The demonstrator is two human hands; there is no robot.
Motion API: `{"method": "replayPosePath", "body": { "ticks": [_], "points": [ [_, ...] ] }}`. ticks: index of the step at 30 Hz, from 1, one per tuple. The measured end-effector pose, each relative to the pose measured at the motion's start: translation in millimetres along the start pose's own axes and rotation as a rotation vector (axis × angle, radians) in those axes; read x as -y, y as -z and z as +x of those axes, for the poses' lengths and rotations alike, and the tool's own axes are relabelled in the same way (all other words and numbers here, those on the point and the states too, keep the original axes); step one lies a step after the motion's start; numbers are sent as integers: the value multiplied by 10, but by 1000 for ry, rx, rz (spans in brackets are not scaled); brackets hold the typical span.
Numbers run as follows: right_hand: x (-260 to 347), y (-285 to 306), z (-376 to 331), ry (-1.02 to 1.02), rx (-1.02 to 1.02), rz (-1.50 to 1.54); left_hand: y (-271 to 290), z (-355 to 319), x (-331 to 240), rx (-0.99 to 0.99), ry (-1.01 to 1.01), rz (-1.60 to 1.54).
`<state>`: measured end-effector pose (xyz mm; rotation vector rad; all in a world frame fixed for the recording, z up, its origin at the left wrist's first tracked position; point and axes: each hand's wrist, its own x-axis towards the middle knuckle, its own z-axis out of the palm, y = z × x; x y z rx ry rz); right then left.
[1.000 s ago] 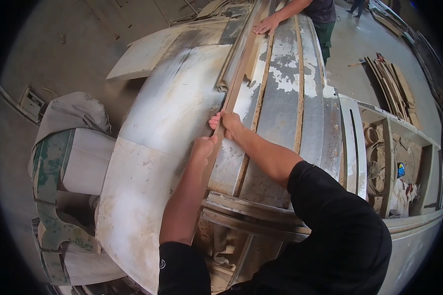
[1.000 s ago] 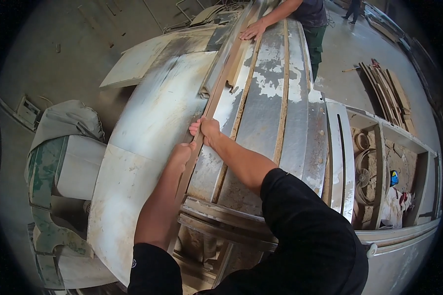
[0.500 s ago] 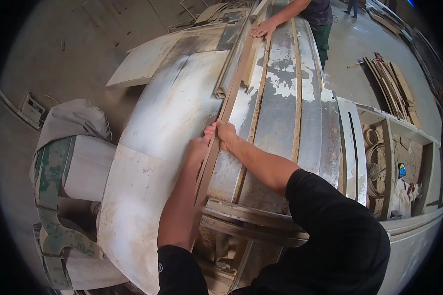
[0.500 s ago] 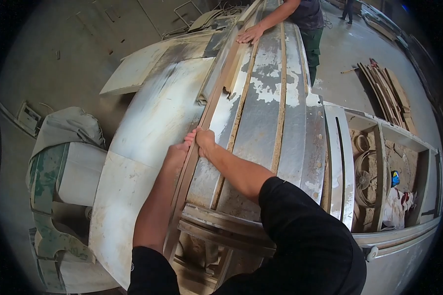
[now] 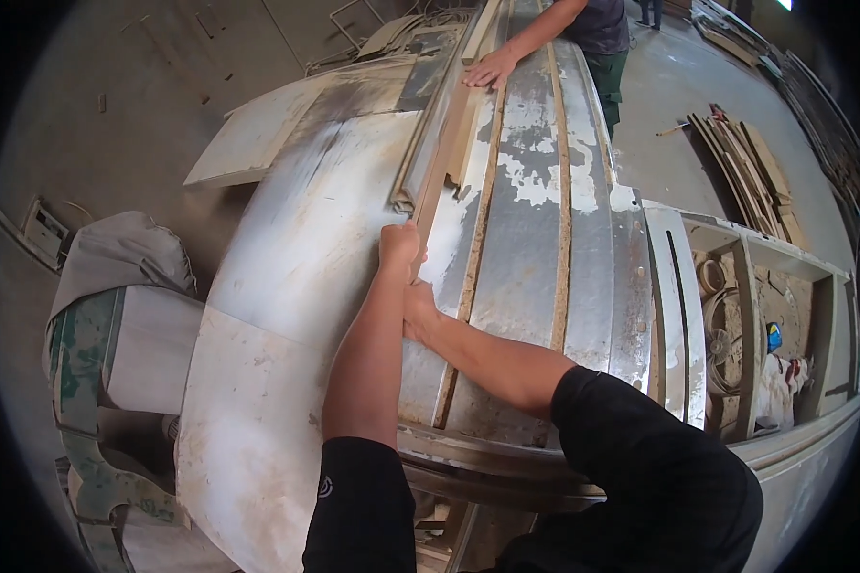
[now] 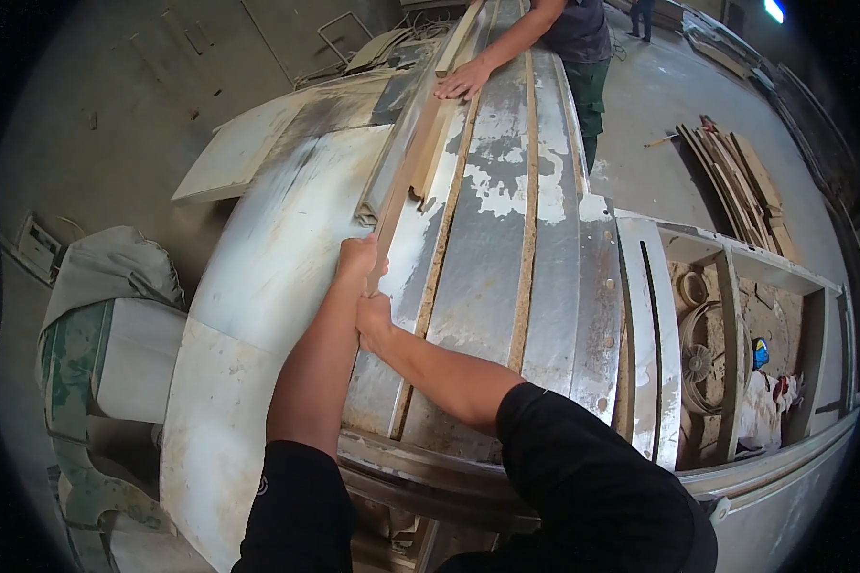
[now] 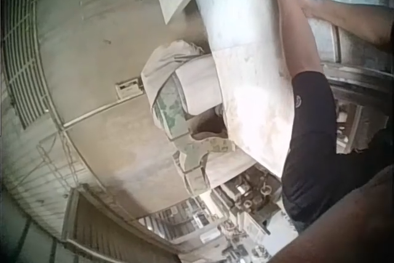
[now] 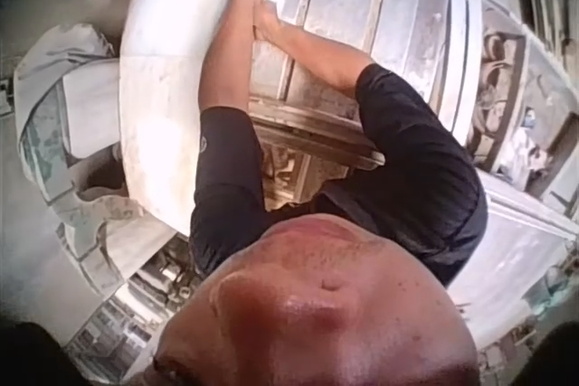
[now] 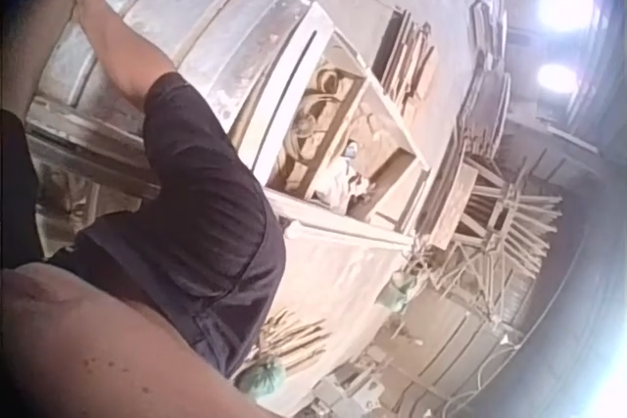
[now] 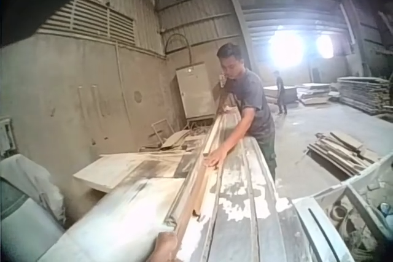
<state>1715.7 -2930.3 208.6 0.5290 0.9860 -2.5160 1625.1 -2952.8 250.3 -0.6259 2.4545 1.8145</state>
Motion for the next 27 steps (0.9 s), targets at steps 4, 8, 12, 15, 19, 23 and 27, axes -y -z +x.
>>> {"method": "replayPosePath", "body": {
  "ticks": [4, 8, 12, 15, 19, 23, 27],
  "points": [
    [-126, -41, -105, -22, 6, -29, 139, -104, -38, 35, 106, 32],
    [-214, -68, -188, -62, 3, -65, 206, -115, 87, 8, 85, -6],
    [-212, -65, -263, -56, -3, -118, 213, -150, 136, -8, 68, 7],
    [-119, -96, -386, -55, -13, -73, 238, -196, 156, 16, 31, 72],
    [-34, -158, -511, -68, -38, -44, 229, -229, 139, -11, 1, 126],
    [-58, -189, -496, -103, -74, -101, 270, -257, 104, -23, 13, 167],
    [-232, -91, -309, -78, -75, -163, 233, -234, 140, 27, -4, 164]
  ]
}}
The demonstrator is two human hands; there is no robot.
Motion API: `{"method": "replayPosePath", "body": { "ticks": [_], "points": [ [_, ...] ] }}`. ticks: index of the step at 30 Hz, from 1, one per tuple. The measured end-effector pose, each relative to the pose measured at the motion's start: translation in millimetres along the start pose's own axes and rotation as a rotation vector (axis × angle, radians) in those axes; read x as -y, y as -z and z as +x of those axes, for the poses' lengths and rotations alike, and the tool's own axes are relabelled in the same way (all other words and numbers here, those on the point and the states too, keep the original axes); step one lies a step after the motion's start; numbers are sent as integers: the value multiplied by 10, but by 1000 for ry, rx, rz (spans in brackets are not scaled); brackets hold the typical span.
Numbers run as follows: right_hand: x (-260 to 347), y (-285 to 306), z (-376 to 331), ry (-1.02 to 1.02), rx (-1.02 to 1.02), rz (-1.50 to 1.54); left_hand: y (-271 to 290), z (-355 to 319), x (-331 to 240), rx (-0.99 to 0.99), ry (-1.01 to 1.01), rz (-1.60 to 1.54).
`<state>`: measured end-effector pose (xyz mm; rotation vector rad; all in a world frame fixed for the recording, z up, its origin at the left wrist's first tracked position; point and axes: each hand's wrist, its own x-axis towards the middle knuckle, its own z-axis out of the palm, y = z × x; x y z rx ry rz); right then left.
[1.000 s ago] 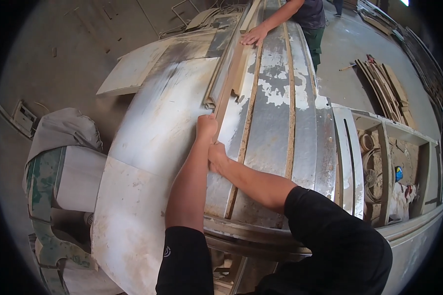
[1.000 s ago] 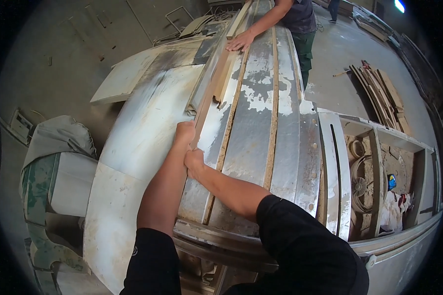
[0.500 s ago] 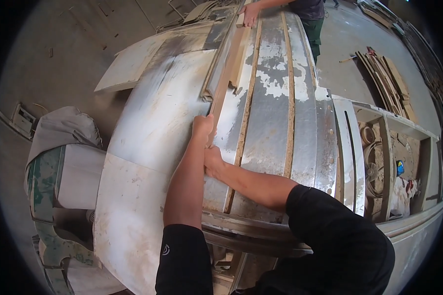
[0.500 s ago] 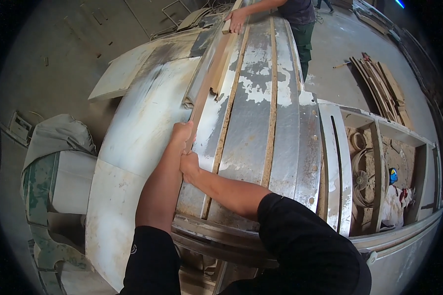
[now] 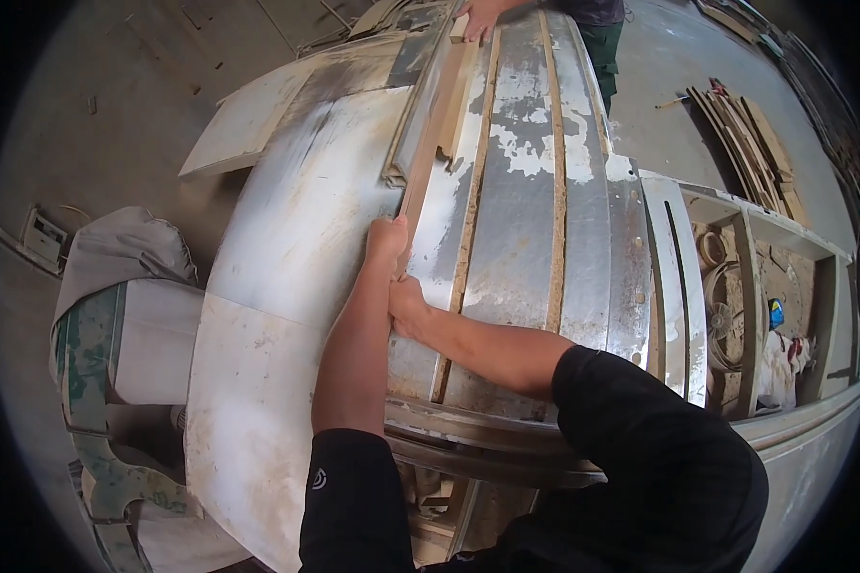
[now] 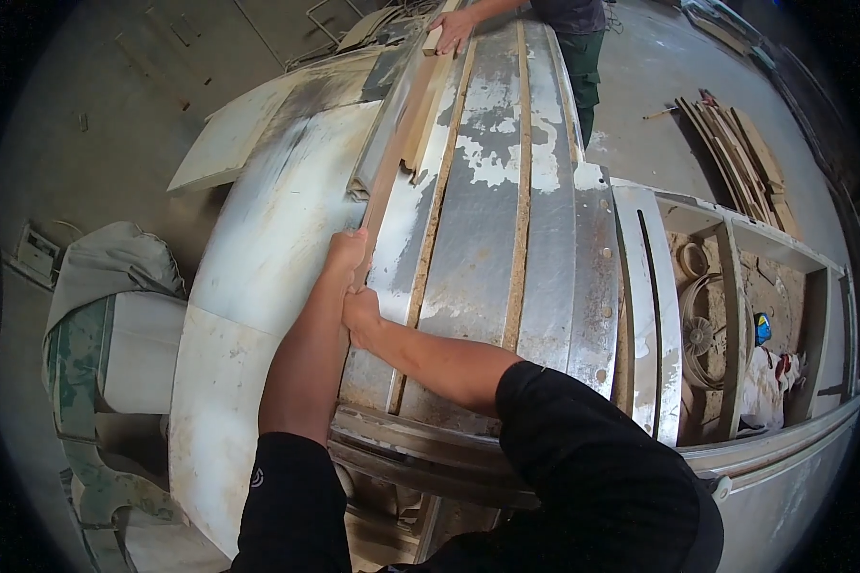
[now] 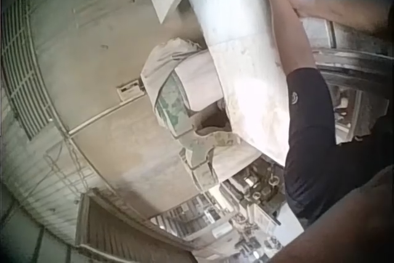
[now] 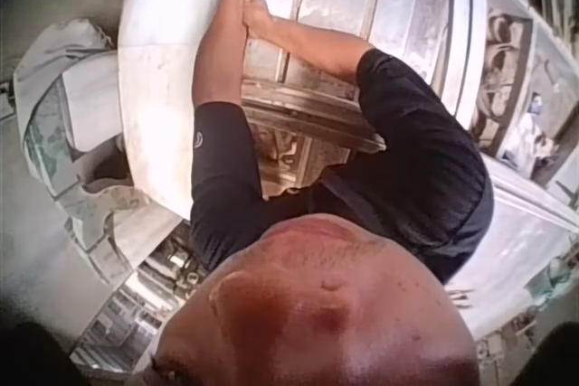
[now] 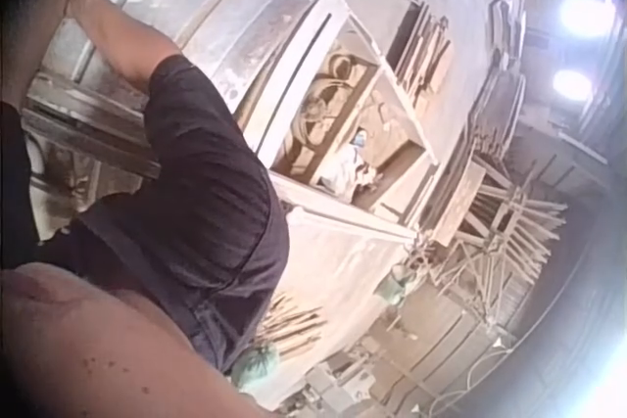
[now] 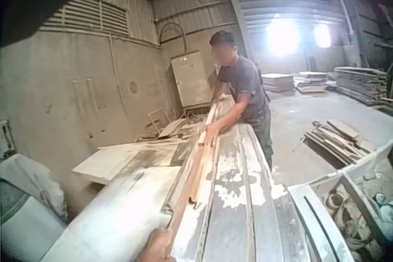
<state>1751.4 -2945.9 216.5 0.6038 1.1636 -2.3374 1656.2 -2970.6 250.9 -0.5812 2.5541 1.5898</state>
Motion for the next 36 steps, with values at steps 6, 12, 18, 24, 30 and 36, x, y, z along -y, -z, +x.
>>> {"method": "replayPosePath", "body": {
  "ticks": [6, 12, 18, 24, 30, 36],
  "points": [
    [-92, 33, -44, 6, 36, 7, 37, -12, 105, -25, -20, 66],
    [-120, -17, -134, -40, 53, 13, 107, 172, 395, -82, -89, 177],
    [-71, 79, -186, -24, -4, -16, -22, -130, 147, -36, 0, 110],
    [-191, -43, -286, -34, 4, -26, 146, -68, 369, -116, -146, 149],
    [-344, 17, -310, -10, 72, 33, 168, -326, 333, -86, -108, 184],
    [-419, -8, -416, -28, 53, -23, 266, -454, 379, -85, -47, 232]
  ]
}}
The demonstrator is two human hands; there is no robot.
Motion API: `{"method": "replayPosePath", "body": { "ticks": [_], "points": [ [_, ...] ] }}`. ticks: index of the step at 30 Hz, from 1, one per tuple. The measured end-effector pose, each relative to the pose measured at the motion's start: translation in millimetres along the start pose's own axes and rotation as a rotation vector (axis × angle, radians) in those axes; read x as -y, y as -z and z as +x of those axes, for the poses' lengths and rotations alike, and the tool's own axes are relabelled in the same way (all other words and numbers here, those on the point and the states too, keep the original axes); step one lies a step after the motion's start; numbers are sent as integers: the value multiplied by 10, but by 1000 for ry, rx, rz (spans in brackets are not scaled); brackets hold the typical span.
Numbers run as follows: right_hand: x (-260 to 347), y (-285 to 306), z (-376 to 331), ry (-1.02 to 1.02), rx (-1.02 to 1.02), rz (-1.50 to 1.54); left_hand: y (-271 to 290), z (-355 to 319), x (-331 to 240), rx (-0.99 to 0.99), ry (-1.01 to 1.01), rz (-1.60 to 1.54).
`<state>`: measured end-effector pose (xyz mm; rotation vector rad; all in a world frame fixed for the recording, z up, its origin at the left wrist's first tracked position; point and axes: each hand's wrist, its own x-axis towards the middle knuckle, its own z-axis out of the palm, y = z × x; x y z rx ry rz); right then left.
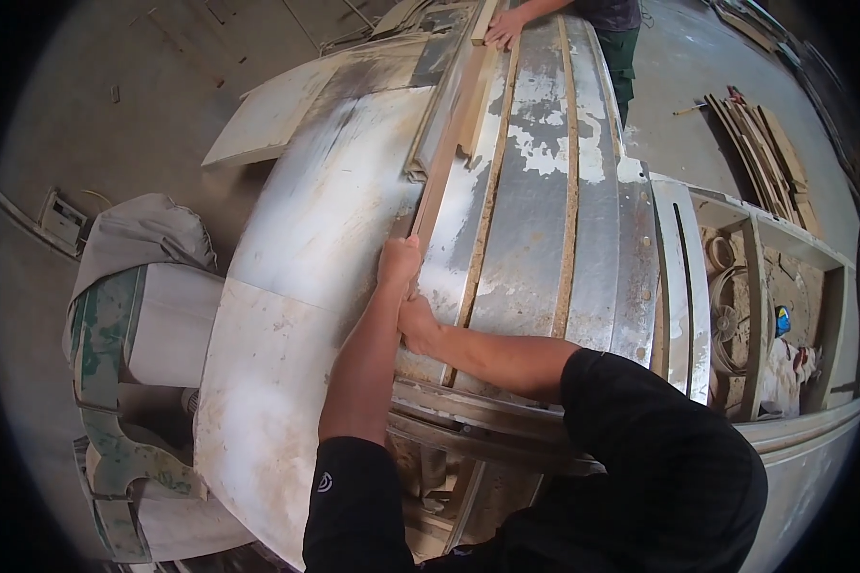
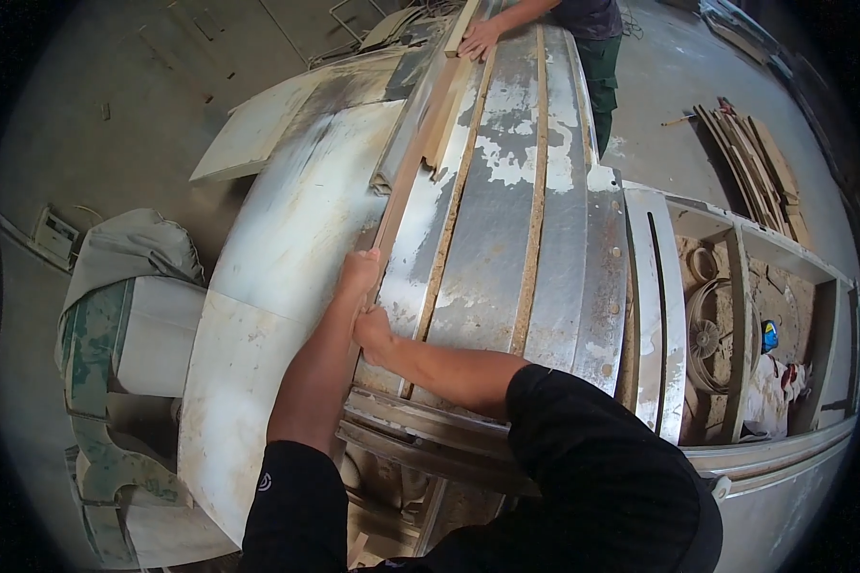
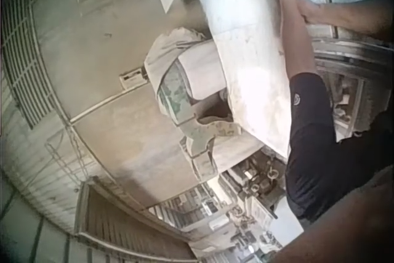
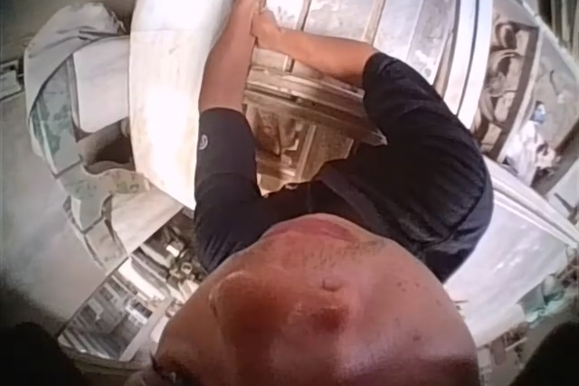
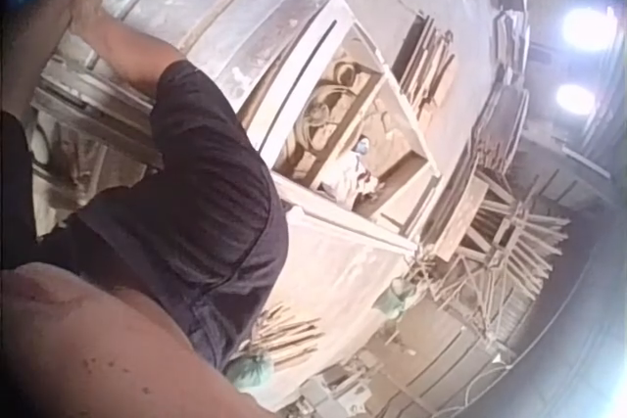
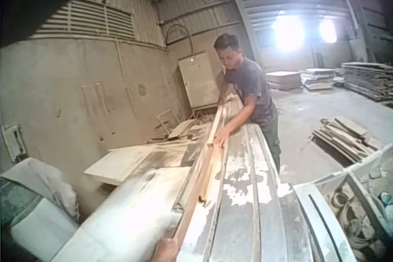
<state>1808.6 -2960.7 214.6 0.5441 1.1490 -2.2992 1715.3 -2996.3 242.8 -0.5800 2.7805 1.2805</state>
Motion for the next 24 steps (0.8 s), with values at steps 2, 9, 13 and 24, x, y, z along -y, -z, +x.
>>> {"method": "replayPosePath", "body": {
  "ticks": [2, 9, 13, 24],
  "points": [
    [-20, -21, -27, -24, 8, -24, 12, 43, 98, -13, -33, 59],
    [-182, 56, 9, -72, -23, -93, -1, -69, 127, 12, 7, 46],
    [-242, 132, 123, -41, 20, -29, -85, -9, 108, 47, 41, 2],
    [29, 202, -220, -50, 171, -234, -47, 57, 371, -32, -38, 38]
  ]
}}
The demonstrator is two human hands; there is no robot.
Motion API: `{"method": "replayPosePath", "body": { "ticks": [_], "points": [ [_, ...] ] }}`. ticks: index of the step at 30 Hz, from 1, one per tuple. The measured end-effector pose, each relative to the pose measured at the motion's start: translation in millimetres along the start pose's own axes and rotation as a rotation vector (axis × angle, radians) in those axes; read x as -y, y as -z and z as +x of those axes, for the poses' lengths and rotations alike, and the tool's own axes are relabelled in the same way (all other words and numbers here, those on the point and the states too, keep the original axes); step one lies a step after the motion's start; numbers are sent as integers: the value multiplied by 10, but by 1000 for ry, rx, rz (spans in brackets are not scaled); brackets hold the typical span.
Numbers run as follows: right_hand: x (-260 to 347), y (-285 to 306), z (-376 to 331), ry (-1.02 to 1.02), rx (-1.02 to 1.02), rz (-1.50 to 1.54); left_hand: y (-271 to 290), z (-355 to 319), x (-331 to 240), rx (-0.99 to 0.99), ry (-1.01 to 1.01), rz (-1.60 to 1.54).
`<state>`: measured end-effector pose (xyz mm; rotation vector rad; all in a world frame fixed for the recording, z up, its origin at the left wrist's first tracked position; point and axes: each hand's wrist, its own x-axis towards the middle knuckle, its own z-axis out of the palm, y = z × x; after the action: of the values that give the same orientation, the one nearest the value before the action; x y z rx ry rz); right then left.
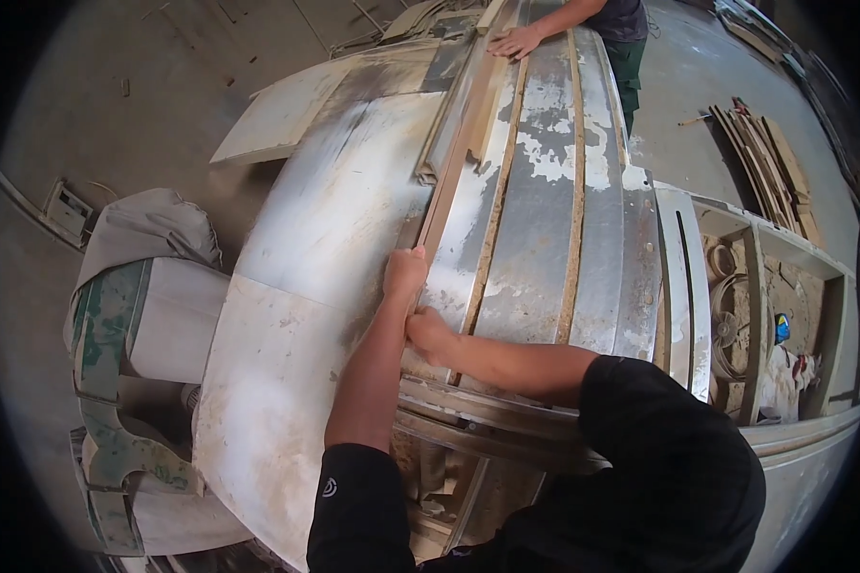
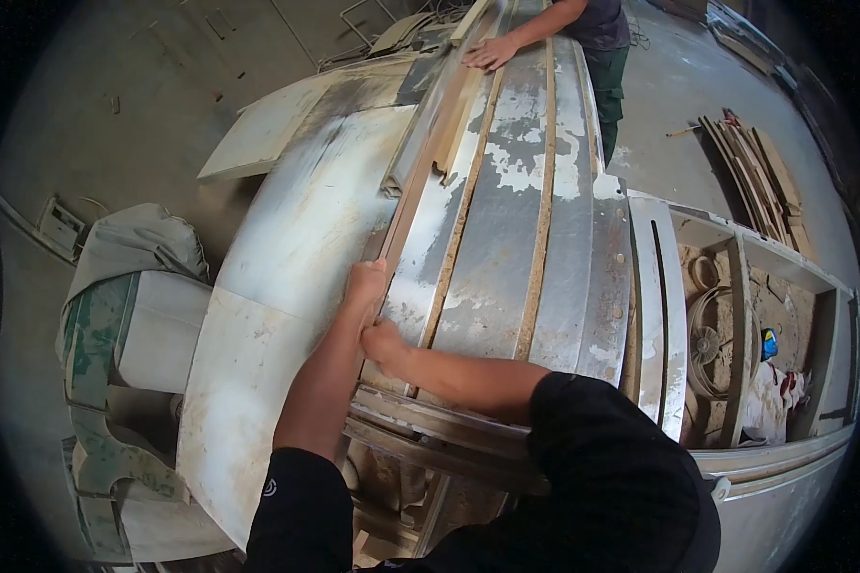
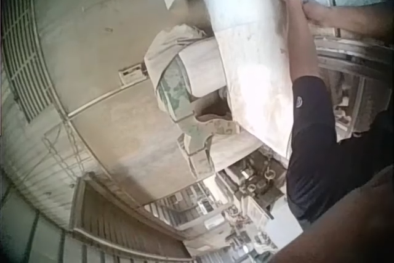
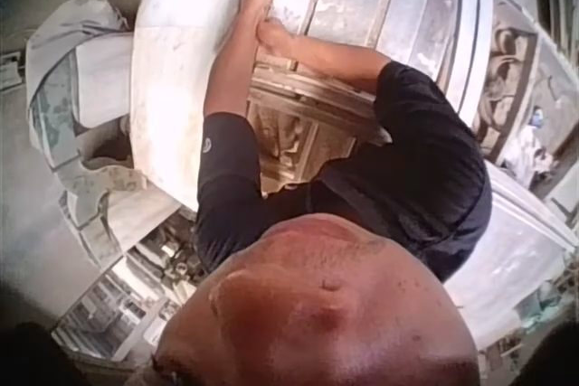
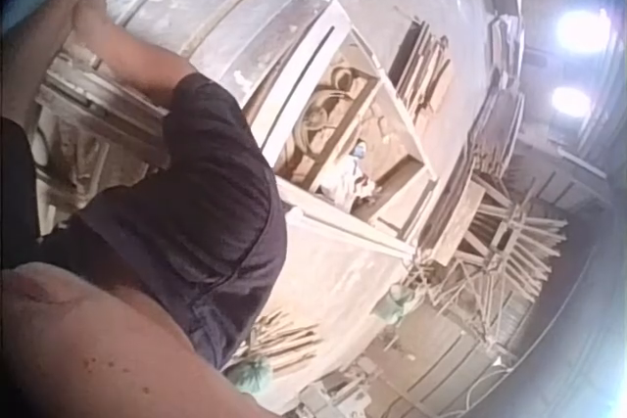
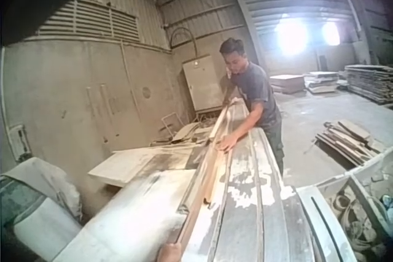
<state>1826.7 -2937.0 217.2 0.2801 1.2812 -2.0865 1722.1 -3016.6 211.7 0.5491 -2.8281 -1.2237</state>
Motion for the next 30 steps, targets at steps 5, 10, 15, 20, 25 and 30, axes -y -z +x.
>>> {"method": "replayPosePath", "body": {
  "ticks": [5, 10, 15, 20, 25, 30],
  "points": [
    [468, 548, 415, 383, -300, -80, 59, -95, -168, 1, -80, 99],
    [1350, 753, 969, 249, -74, 114, 26, -123, -99, -38, -54, 47],
    [1495, 613, 1168, 179, -55, 289, 38, -94, -44, -36, -44, 87],
    [1596, 607, 1309, 156, -75, 348, -1, -90, -68, -16, -25, -23],
    [1633, 643, 1347, 221, -88, 329, 18, -139, -160, -18, -21, -66],
    [1587, 581, 1304, 220, -105, 307, 100, -242, -198, -31, -26, -78]
  ]
}}
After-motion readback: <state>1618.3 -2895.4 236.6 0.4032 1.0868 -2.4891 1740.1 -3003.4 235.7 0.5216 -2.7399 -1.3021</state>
